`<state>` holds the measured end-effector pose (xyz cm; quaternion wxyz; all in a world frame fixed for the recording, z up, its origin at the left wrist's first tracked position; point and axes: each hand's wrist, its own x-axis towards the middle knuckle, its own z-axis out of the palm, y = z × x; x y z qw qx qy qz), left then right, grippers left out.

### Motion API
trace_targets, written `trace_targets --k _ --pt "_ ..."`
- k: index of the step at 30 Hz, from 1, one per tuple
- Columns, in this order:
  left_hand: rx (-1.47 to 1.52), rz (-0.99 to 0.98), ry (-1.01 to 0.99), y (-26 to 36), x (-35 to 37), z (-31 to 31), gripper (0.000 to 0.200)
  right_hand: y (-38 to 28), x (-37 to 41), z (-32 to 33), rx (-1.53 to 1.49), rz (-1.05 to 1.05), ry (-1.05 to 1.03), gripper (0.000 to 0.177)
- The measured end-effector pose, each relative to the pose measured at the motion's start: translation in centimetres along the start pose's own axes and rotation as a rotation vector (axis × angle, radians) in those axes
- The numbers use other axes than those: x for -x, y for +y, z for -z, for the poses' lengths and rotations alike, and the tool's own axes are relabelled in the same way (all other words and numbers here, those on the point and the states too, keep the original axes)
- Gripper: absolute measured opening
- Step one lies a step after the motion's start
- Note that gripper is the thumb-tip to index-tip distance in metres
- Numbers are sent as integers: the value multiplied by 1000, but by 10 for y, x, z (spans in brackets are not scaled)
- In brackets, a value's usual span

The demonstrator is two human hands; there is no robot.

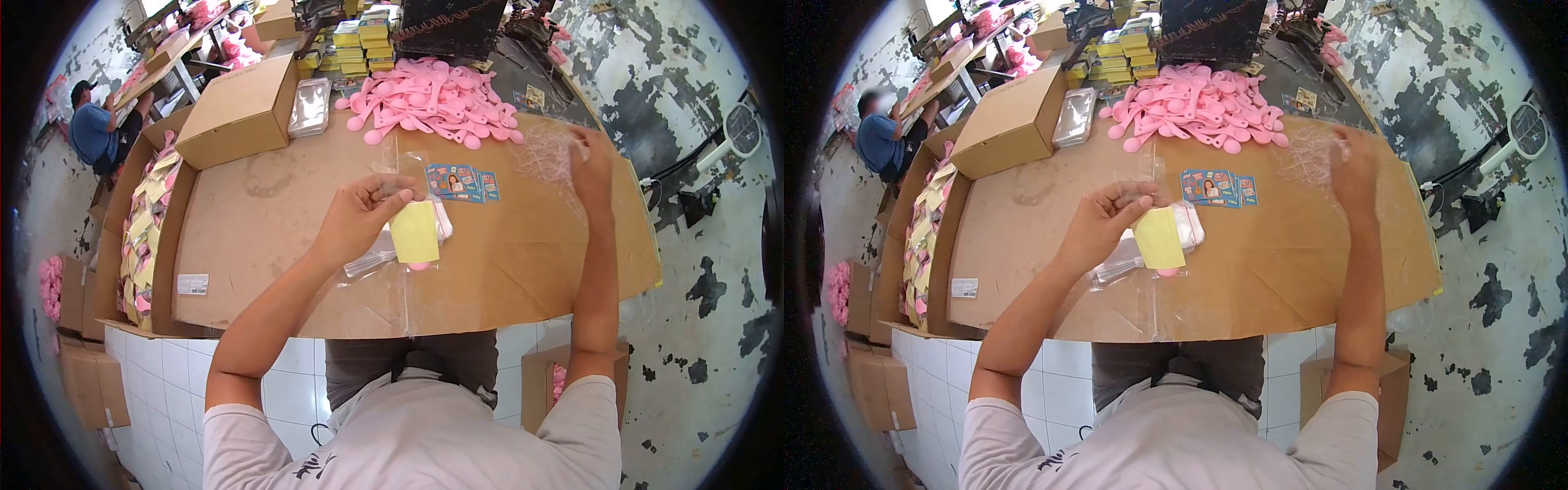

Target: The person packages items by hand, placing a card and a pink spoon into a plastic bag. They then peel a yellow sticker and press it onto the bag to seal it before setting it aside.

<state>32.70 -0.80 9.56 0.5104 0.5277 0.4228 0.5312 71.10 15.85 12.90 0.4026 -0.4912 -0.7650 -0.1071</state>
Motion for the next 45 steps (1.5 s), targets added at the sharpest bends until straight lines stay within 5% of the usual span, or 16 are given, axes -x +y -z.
trace_targets --k 2,5,11,23,31,38,45 --pt "-37 2 4 -1 -1 0 28 -71 6 -5 -386 -219 -272 30" --pt "-67 13 -1 -7 -2 1 27 -145 20 -13 -717 121 -610 28" --pt "20 -15 12 0 0 0 30 -180 30 -45 -1252 -182 -877 27" --pt "-54 -3 50 -13 -4 9 23 -160 44 -67 -1398 -341 -785 14" --pt "-193 -124 -13 -19 -3 17 26 -149 46 -73 -1408 -254 -799 12" --pt "-139 -64 -42 -17 -2 19 24 -142 41 -70 -1314 -108 -809 13" --pt "-117 49 -10 -16 -5 13 25 -147 46 -71 -1363 -221 -841 13"
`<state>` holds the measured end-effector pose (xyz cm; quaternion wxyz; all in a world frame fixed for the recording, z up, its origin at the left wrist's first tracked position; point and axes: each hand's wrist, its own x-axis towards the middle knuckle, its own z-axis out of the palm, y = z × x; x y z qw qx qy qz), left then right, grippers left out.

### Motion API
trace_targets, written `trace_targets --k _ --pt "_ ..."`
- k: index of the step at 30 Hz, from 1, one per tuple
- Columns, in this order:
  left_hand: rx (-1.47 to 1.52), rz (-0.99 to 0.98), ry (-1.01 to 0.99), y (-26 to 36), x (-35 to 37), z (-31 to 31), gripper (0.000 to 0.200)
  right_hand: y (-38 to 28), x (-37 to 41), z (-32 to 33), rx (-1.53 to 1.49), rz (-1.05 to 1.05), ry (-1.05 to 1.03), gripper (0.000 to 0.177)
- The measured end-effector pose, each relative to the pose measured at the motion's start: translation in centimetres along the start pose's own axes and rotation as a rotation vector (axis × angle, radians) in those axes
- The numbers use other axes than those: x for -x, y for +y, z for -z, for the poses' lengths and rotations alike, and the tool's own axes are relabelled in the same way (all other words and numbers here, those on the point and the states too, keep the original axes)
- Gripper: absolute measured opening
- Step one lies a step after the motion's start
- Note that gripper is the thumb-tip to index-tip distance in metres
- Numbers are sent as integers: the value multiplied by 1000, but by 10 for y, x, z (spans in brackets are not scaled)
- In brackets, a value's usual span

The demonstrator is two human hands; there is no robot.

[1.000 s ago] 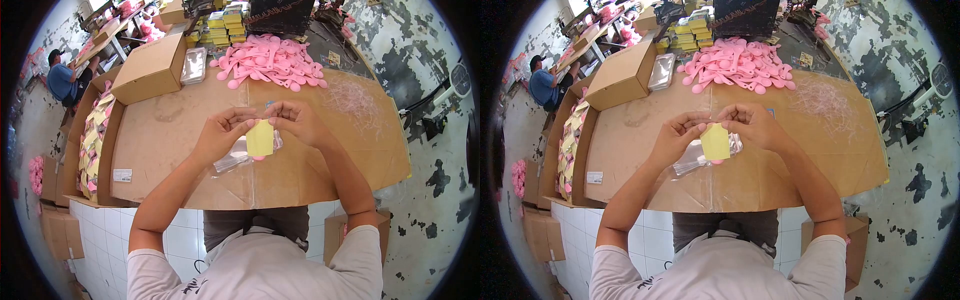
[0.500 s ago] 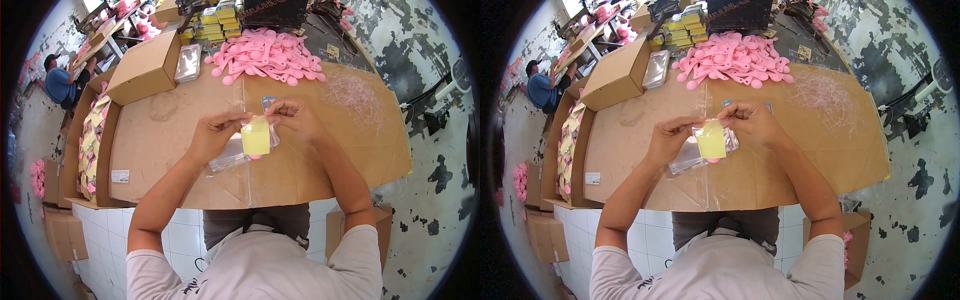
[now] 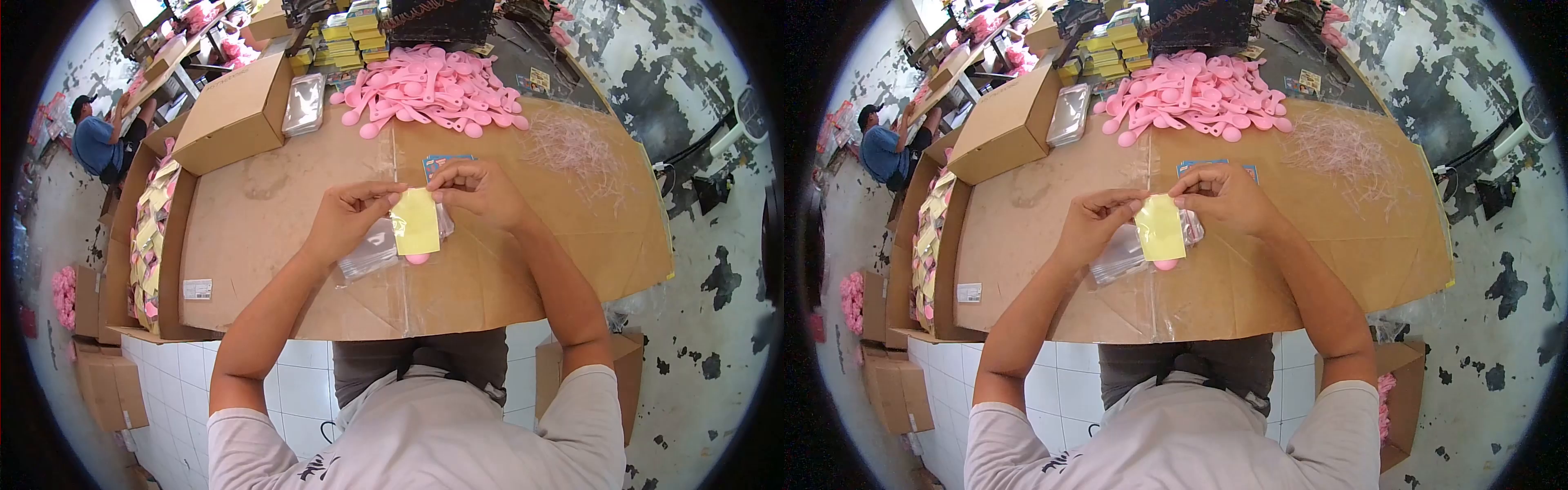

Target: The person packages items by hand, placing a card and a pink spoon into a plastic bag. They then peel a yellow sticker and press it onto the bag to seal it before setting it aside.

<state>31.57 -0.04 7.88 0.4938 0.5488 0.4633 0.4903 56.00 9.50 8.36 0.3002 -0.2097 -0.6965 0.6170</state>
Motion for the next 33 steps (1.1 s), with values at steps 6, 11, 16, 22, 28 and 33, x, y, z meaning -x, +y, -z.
trace_targets --k 6,11,16,22,28,33 --pt "25 8 -16 -3 -3 1 26 5 -1 3 13 -28 0 21" --pt "46 -24 25 -4 -3 2 27 -15 7 -16 -47 -29 -67 40" --pt "168 -69 90 17 3 -11 29 -3 3 -11 -46 -30 -97 46" --pt "-92 115 61 24 30 30 25 -1 0 11 328 36 107 35" --pt "271 -533 890 33 79 122 53 18 -1 50 898 140 348 37" --pt "80 -282 584 29 67 108 50 24 2 53 1052 124 302 36"
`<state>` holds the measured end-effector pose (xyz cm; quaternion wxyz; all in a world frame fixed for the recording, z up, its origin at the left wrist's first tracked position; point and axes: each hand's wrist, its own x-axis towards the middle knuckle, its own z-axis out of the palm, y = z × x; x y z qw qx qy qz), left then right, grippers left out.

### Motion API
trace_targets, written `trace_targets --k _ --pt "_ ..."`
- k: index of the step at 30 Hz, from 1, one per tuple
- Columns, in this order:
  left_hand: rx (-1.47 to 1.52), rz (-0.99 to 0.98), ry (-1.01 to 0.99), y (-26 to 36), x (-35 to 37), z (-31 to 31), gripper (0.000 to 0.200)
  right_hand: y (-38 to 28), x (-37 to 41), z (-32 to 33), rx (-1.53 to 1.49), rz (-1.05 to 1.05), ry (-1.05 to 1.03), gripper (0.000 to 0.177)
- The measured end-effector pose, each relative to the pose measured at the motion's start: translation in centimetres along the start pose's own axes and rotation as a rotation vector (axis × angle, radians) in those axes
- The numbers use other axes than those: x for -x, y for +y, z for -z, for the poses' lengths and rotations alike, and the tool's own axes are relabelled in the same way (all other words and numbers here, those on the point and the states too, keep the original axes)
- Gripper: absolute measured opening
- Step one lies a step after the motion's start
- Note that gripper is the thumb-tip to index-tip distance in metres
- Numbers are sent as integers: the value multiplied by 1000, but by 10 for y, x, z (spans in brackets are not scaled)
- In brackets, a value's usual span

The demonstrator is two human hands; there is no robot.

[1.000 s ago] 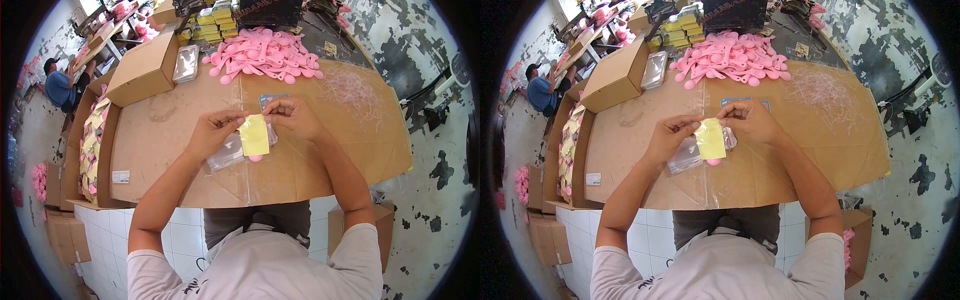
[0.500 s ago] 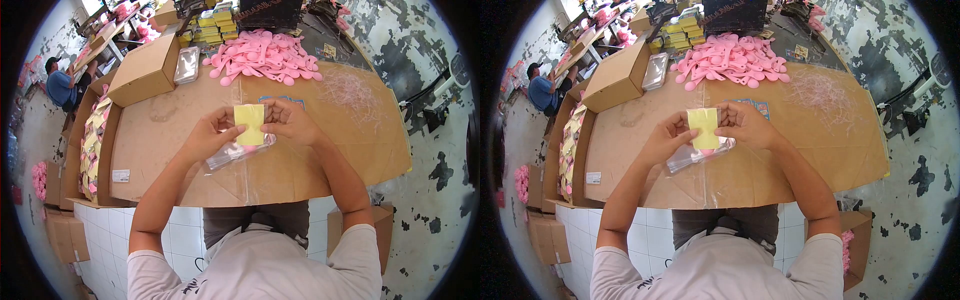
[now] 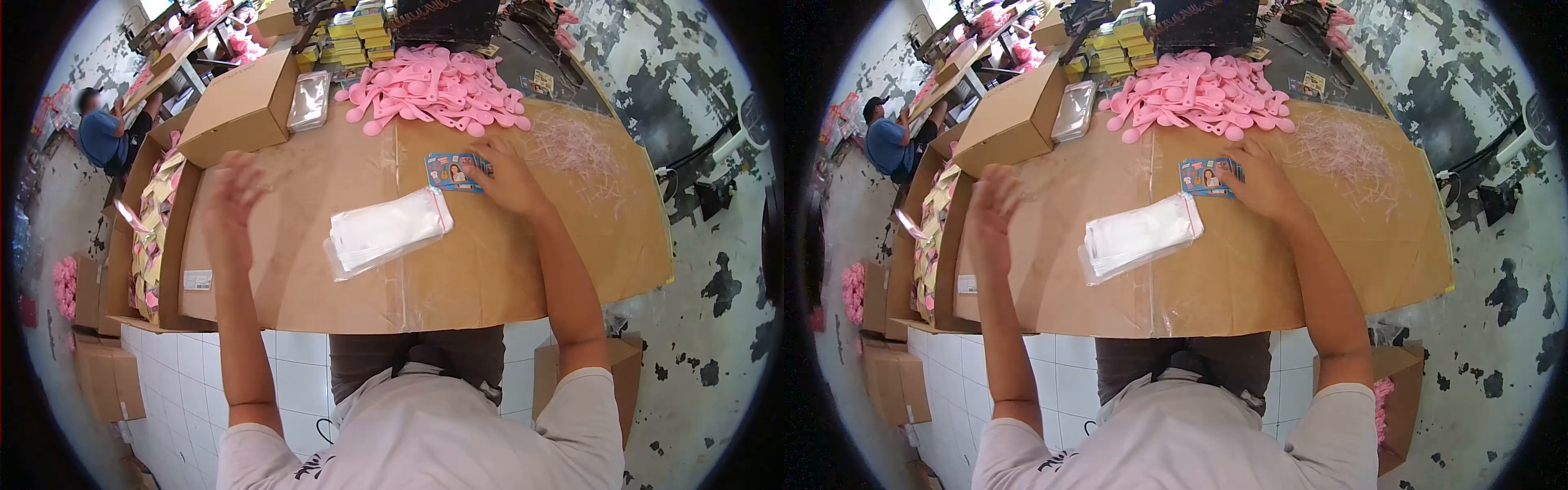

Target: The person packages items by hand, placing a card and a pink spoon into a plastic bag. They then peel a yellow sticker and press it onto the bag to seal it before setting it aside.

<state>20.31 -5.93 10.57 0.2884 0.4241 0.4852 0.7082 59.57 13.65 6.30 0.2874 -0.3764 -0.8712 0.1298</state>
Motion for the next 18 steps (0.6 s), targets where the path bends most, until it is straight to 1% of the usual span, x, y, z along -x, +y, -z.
trace_targets --k 1,3,5,6,8,11,14,17,18 --pt "-164 102 -98 -2 1 -14 48 0 0 -1 29 18 -11 36" --pt "-408 138 -363 -14 -1 -47 39 1 1 -2 36 21 -6 34" --pt "-606 80 -545 -24 4 -81 36 1 -1 -3 -8 -6 21 31" --pt "-717 -39 -618 -27 5 -97 34 0 -2 -3 -61 -17 24 29" --pt "-851 -76 -702 -44 6 -119 26 0 -4 -2 -162 -40 29 26" --pt "-1013 -147 -734 -52 -5 -131 18 0 -3 -1 -335 -114 -27 22" --pt "-838 172 -709 -50 -9 -131 16 6 -7 1 -464 -144 6 19" --pt "-782 110 -669 -48 -4 -129 15 -8 -6 8 -1011 -268 -50 18" --pt "-758 105 -664 -50 -4 -127 15 -14 -3 6 -1038 -234 -121 18"
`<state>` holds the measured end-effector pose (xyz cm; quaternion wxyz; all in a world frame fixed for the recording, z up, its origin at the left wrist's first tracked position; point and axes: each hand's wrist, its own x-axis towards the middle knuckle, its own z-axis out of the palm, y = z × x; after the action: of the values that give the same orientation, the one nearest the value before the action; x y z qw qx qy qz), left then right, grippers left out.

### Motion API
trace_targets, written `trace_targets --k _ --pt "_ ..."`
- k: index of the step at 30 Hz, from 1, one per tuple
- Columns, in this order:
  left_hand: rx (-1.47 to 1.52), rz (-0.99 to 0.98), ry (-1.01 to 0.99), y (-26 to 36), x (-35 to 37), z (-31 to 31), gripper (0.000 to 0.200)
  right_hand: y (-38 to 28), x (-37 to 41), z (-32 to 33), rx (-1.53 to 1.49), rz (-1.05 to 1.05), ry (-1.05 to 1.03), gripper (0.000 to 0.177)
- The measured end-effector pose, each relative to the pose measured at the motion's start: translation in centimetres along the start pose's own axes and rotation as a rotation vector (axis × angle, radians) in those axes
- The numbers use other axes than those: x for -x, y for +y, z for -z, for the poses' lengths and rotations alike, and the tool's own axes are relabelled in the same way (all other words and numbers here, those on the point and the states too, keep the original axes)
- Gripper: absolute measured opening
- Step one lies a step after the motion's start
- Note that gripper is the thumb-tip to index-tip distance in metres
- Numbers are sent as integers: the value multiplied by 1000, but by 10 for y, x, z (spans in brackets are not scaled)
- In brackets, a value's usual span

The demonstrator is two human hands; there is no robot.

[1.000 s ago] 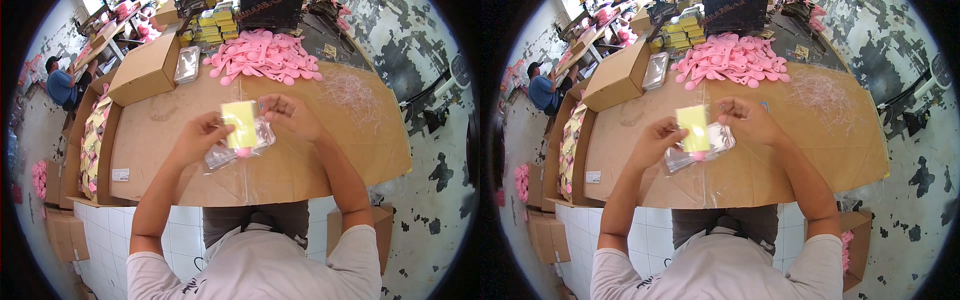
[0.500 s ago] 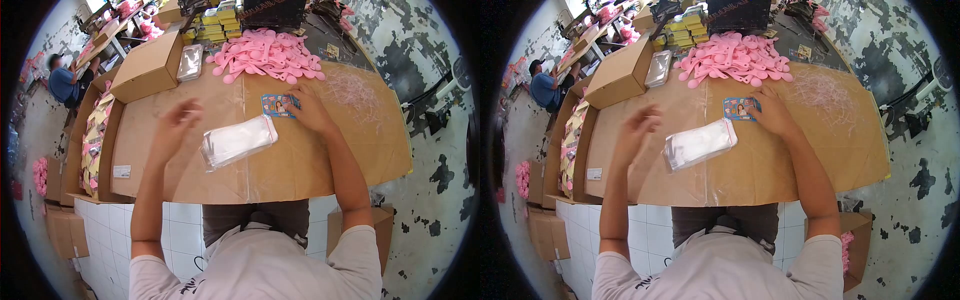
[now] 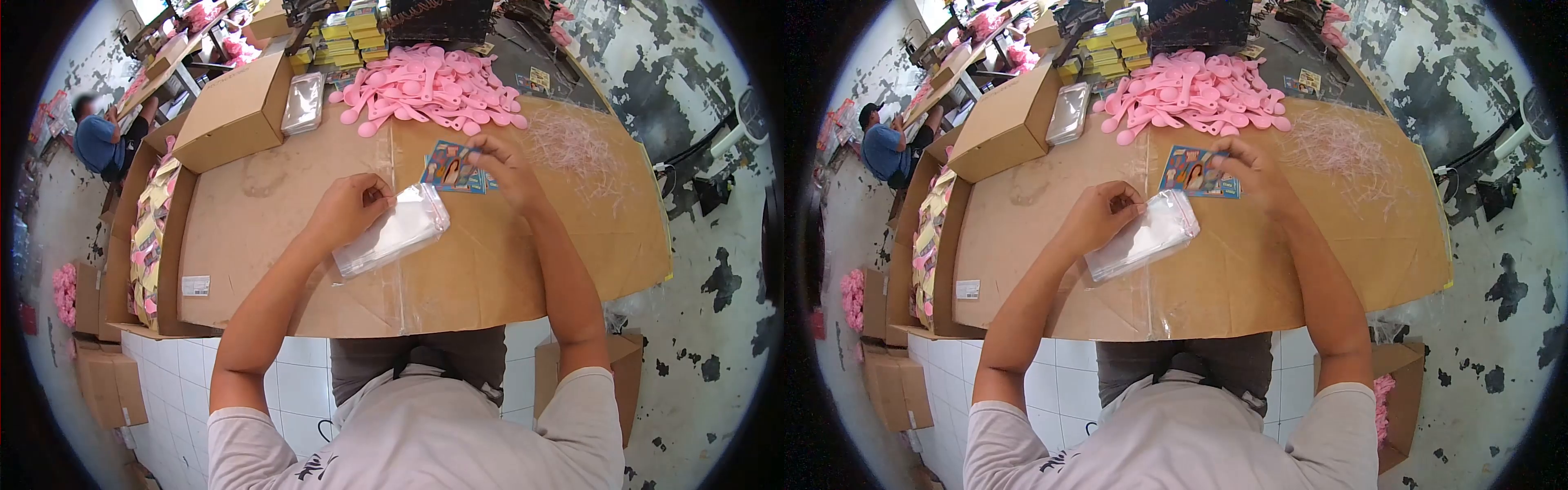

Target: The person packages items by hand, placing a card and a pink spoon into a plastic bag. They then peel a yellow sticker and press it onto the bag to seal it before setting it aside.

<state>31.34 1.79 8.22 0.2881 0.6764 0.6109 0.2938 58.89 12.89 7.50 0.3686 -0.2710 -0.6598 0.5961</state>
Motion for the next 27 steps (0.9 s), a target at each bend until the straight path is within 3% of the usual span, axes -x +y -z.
trace_targets --k 2,5,11,17,20,26,27 --pt "45 -20 15 -7 1 -2 14 2 7 -17 -32 -9 -157 17" --pt "11 -106 18 -13 0 -3 13 11 12 -30 547 158 -346 15" --pt "-34 -175 74 -13 1 -15 14 24 12 -31 178 56 -309 11" --pt "119 -59 70 -16 1 -15 12 9 9 -24 233 255 -348 14" --pt "147 4 52 -7 4 -11 12 2 15 -31 228 217 -333 15" --pt "264 -48 85 -17 0 -15 12 5 16 -37 207 249 -341 15" --pt "271 -63 103 -20 -1 -15 12 5 16 -37 315 242 -352 15"
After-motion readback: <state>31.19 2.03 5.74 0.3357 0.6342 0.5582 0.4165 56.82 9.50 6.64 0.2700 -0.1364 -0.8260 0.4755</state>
